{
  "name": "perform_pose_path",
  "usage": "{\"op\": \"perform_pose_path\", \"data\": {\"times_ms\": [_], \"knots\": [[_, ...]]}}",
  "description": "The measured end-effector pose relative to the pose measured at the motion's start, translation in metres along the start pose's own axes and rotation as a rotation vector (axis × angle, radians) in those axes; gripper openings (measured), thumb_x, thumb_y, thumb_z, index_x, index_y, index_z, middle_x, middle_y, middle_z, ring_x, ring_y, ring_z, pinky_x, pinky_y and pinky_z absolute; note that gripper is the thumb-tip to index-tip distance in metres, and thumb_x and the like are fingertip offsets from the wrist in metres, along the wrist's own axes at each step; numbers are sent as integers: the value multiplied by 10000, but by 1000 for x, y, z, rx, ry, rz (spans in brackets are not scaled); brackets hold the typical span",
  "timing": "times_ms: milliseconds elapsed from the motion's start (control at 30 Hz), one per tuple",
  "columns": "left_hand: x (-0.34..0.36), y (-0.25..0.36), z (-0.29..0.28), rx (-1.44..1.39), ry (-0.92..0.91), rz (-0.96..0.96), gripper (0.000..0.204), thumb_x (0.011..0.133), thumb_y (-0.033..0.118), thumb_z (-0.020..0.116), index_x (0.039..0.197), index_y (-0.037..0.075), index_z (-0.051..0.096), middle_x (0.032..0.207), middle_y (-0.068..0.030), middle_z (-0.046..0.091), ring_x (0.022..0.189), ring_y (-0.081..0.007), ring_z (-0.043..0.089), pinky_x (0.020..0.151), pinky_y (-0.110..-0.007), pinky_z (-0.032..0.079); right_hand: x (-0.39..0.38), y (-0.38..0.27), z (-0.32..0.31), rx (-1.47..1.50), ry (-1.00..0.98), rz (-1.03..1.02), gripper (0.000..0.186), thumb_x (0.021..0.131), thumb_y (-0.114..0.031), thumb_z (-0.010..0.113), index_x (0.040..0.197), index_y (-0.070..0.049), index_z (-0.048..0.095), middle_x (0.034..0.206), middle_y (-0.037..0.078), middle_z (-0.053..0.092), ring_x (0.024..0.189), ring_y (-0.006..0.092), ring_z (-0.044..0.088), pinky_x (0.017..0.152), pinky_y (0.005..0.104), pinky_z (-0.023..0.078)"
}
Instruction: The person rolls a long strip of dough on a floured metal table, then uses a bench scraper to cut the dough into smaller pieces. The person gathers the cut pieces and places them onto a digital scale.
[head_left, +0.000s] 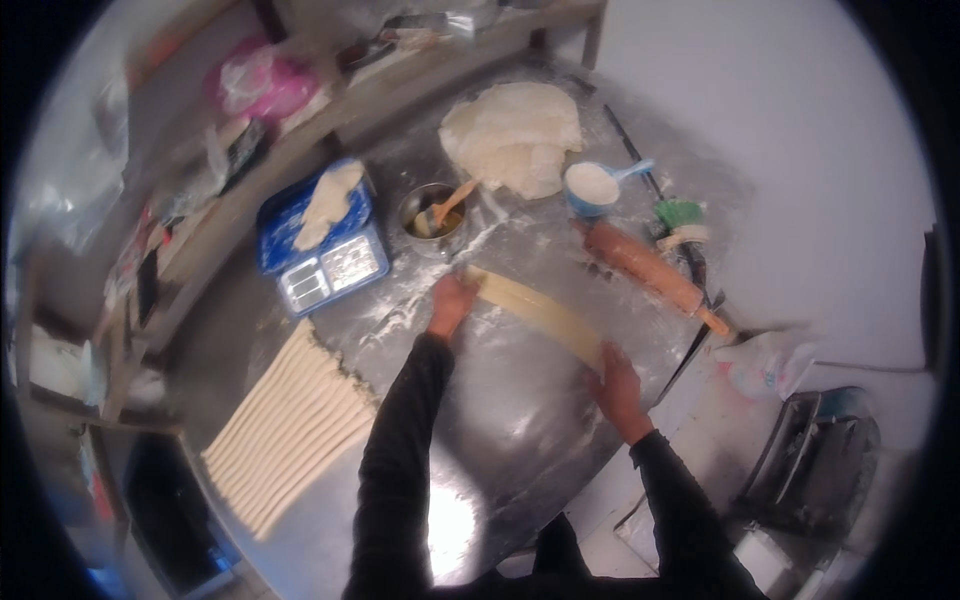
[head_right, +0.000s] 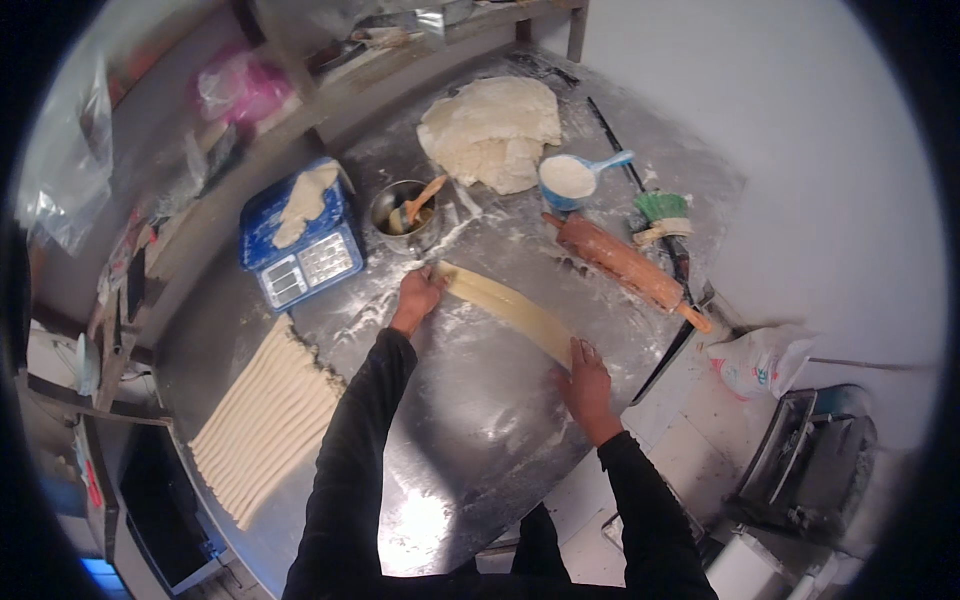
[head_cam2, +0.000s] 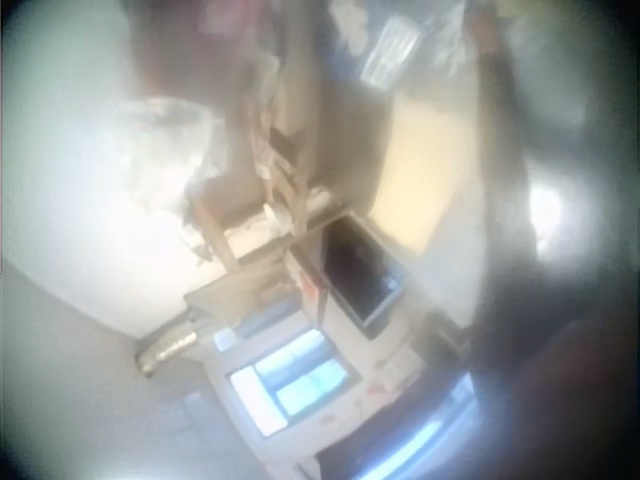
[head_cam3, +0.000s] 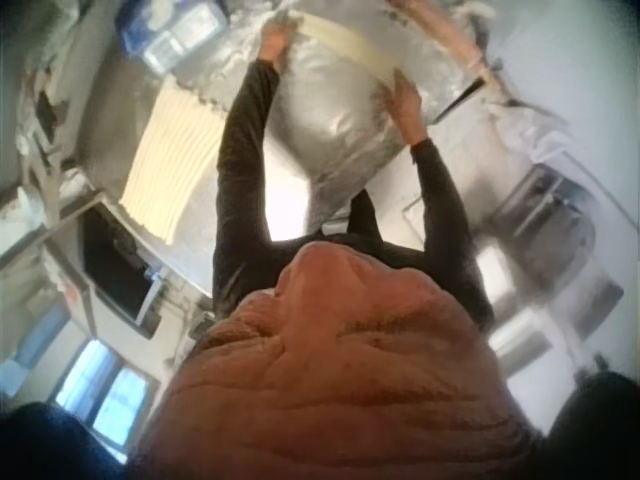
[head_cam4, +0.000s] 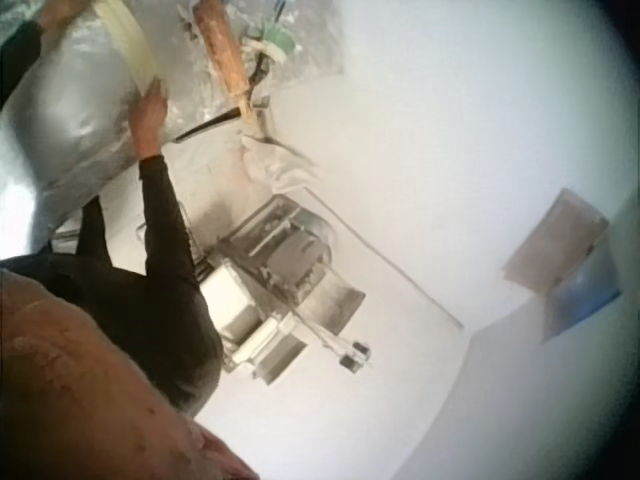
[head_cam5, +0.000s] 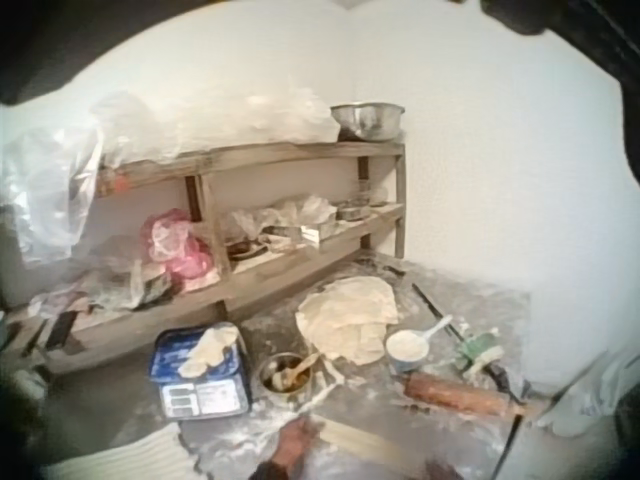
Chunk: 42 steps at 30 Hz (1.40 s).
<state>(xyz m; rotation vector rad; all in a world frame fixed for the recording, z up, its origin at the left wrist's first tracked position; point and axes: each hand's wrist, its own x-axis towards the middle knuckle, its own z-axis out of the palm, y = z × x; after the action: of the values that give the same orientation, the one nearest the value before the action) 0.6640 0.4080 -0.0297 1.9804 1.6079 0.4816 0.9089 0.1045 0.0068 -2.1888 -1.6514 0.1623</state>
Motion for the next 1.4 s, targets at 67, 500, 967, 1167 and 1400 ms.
{"op": "perform_pose_path", "data": {"times_ms": [67, 500, 967, 1167, 1400], "knots": [[11, 28, 12, -14, -14, -79, 467, 759, 359, 797, 1061, 6, 750, 968, -199, 745, 913, -345, 716, 831, -383, 547, 3, 25, -10, 60, -19, 1, 731, 809, -238, 779, 1428, -2, 472, 1388, 225, 557, 1306, 399, 522, 1069, 486, 447], [-89, 121, -29, -511, 142, 69, 129, 850, 116, 744, 896, 0, 709, 766, -35, 706, 671, -98, 617, 634, -284, 498, 11, 74, 32, 53, 23, -129, 709, 779, -117, 714, 1434, -30, 455, 1245, 185, 631, 1129, 401, 599, 960, 499, 484], [-420, -124, -120, -985, 102, -496, 60, 890, 54, 701, 910, 46, 645, 820, -33, 669, 664, -109, 627, 557, -256, 511, -97, -48, 5, 67, -331, -730, 700, 758, -35, 652, 1434, -51, 472, 1230, 205, 650, 1133, 400, 616, 962, 496, 501], [-570, -204, -163, -978, 269, -546, 144, 896, 39, 662, 1022, -24, 692, 845, -57, 679, 677, -117, 616, 576, -240, 491, -177, -132, 32, 119, -369, -961, 689, 762, -39, 655, 1430, -54, 486, 1287, 183, 645, 1176, 362, 611, 1006, 466, 485], [-734, -310, -186, -813, 436, -560, 153, 864, 103, 685, 975, -2, 690, 882, -68, 703, 767, -166, 656, 653, -306, 524, -290, -204, 52, 142, -375, -1085, 769, 792, -92, 652, 1520, -59, 406, 1277, 203, 643, 1172, 396, 596, 1038, 481, 458]]}}
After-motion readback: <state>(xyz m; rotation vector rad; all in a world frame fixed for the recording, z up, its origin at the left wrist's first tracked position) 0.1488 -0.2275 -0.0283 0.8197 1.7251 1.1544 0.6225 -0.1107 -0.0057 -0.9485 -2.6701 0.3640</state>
